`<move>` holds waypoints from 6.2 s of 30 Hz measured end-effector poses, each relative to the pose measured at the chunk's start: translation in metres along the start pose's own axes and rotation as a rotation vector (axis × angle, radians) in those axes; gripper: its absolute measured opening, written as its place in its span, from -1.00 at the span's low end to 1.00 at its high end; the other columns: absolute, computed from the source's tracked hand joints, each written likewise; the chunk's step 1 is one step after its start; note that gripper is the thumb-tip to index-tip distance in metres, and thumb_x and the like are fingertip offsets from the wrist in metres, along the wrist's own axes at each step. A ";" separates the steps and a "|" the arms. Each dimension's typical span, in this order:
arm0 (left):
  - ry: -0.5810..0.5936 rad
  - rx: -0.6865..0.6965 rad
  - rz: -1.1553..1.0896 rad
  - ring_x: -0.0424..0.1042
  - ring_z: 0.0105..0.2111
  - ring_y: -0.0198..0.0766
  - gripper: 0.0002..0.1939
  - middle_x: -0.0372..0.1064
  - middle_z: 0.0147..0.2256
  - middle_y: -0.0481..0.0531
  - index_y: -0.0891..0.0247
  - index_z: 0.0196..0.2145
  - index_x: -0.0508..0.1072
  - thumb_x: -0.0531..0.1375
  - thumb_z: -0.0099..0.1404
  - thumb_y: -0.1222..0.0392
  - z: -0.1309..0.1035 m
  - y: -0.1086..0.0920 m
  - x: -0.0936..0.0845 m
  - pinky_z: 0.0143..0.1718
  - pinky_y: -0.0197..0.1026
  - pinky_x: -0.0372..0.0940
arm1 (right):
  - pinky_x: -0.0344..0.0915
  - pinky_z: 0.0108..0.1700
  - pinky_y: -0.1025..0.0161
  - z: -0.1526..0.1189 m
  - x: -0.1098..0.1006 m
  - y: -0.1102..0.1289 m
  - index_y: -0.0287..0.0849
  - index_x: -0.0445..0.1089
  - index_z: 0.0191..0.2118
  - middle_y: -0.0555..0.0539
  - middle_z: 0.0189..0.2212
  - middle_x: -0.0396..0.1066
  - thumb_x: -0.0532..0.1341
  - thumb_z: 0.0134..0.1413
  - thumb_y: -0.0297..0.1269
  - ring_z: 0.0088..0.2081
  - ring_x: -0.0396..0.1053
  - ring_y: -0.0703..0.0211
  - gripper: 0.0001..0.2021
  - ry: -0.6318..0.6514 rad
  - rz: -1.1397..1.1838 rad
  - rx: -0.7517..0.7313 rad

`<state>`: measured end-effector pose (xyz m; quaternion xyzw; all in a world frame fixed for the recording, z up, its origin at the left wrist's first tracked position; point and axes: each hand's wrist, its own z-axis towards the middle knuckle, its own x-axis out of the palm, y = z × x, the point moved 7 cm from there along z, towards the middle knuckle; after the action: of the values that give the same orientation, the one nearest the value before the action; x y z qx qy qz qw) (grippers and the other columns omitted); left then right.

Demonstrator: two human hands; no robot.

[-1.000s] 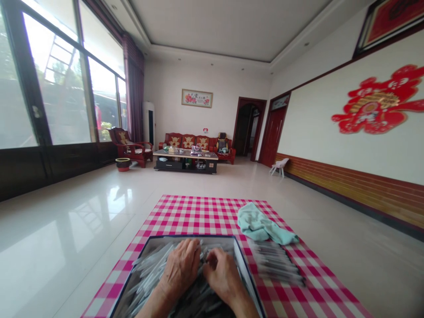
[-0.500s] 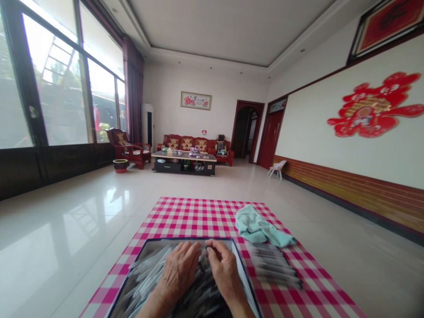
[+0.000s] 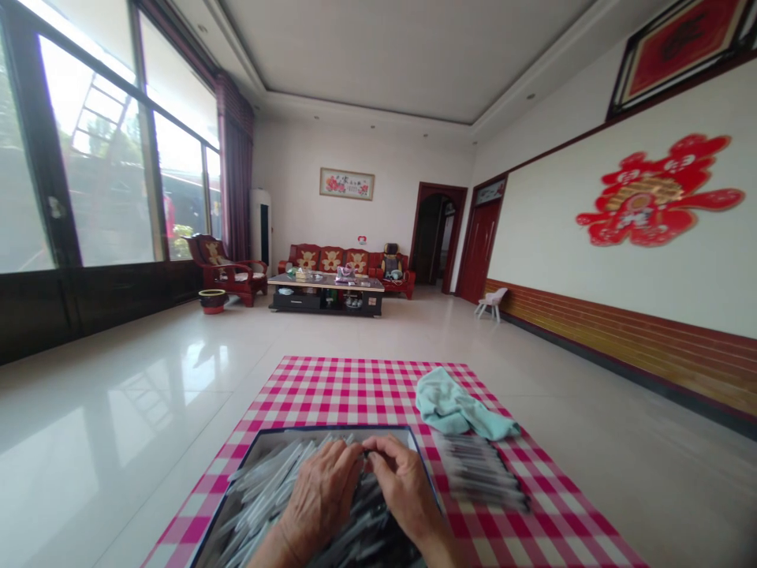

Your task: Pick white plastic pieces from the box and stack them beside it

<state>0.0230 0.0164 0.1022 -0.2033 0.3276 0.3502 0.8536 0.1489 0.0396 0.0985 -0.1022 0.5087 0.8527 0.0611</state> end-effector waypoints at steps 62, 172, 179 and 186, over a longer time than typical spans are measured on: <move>-0.089 0.012 -0.056 0.34 -0.45 -0.22 -0.81 0.33 -0.44 0.00 0.17 -0.20 0.40 -0.01 0.41 0.26 -0.004 -0.007 0.015 -0.44 -0.23 0.23 | 0.32 -0.28 0.34 -0.006 -0.013 -0.001 -0.15 0.47 -0.29 -0.04 -0.39 0.44 0.14 0.08 -0.46 -0.34 0.43 0.19 -0.83 0.069 -0.216 -0.128; -0.285 -0.052 -0.081 0.43 -0.28 -0.19 -0.82 0.44 -0.27 0.09 0.23 -0.17 0.45 0.06 0.38 0.26 -0.004 -0.008 -0.007 -0.22 -0.17 0.30 | 0.10 -0.43 0.29 -0.007 -0.020 -0.027 -0.13 0.21 -0.55 0.04 -0.61 0.25 -0.07 0.30 -0.02 -0.52 0.23 0.21 -0.55 -0.096 -0.354 0.035; -0.180 -0.553 -0.494 0.44 -0.55 -0.27 -0.67 0.48 -0.50 -0.05 0.18 -0.26 0.56 0.06 0.37 -0.02 -0.016 0.041 0.017 -0.50 -0.29 0.29 | 0.18 -0.35 0.33 -0.009 -0.021 -0.018 -0.16 0.32 -0.47 0.03 -0.54 0.34 -0.07 0.32 0.00 -0.44 0.30 0.22 -0.54 -0.011 -0.166 0.074; -0.158 -0.686 -0.992 0.47 -0.39 -0.17 -0.59 0.54 -0.34 0.08 0.27 -0.25 0.54 0.18 0.24 -0.15 -0.014 0.046 0.025 -0.39 -0.23 0.35 | 0.19 -0.27 0.35 -0.014 0.008 -0.008 -0.15 0.42 -0.35 0.05 -0.43 0.35 0.08 0.29 -0.18 -0.34 0.32 0.25 -0.74 0.291 -0.201 0.015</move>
<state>-0.0029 0.0504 0.0697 -0.5686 -0.0022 0.0101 0.8226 0.1443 0.0310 0.0835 -0.2743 0.5057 0.8147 0.0726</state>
